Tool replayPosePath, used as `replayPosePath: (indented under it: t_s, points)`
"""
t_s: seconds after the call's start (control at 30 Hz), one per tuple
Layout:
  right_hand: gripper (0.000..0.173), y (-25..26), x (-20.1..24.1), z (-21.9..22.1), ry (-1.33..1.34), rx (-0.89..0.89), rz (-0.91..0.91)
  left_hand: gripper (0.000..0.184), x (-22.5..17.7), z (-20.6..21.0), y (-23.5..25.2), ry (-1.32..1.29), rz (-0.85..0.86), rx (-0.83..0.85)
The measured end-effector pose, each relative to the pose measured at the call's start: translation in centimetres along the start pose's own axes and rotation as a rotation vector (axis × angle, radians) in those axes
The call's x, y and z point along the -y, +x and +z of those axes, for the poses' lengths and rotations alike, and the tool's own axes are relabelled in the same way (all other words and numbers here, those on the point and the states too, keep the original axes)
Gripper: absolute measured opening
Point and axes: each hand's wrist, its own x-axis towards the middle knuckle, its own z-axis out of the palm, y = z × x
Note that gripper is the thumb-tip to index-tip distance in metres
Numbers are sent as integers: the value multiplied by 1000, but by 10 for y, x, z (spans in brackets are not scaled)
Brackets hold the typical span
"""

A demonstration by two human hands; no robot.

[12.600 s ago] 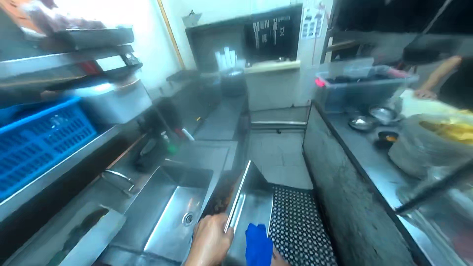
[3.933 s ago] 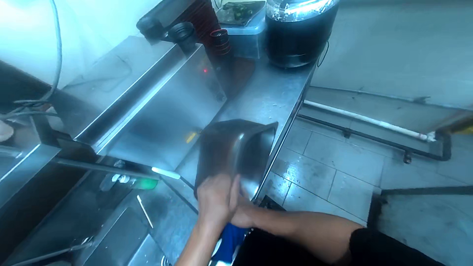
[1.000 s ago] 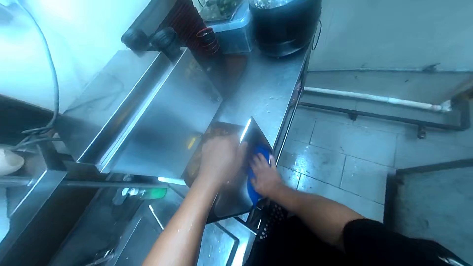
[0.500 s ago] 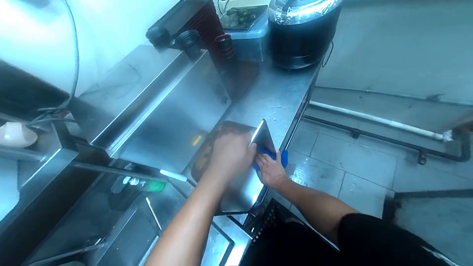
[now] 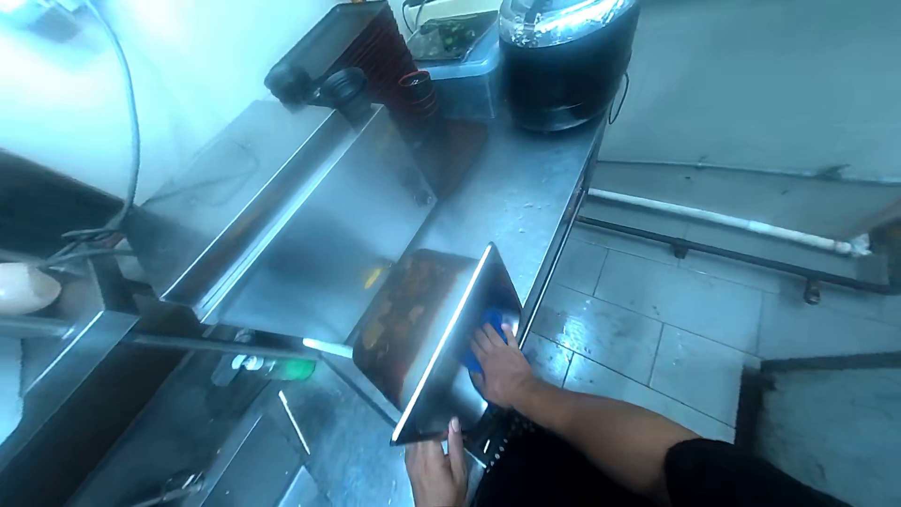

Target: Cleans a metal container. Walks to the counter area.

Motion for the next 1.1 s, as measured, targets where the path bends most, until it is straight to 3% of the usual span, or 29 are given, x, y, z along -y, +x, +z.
replayPosePath:
  t_s: [0.13, 0.3, 0.47, 0.57, 0.73, 0.83, 0.9, 1.0, 1.1]
  points:
    - [66, -37, 41, -10, 213, 79, -137, 46, -15, -15, 72, -34, 216, -61]
    - [52, -52, 60, -12, 598, -40, -357, 45, -57, -22, 171, 4, 304, 264]
    - [58, -38, 12, 22, 250, 86, -260, 42, -87, 6, 210, 95, 285, 551]
    - [53, -28, -17, 19, 66, -81, -179, 42, -87, 10, 215, 108, 300, 551]
    - [60, 3, -90, 1, -39, -504, 183, 42, -88, 9, 219, 123, 297, 547]
    - [61, -3, -94, 17, -73, -546, 212, 42, -88, 9, 219, 116, 277, 559]
    - [61, -18, -67, 34, 26, -467, 114, 41, -88, 12, 219, 107, 265, 546]
    - [55, -38, -16, 45, 89, -180, -135, 42, -87, 13, 219, 111, 271, 551]
    - [52, -21, -23, 24, 57, -99, -187, 42, -87, 13, 219, 109, 274, 552]
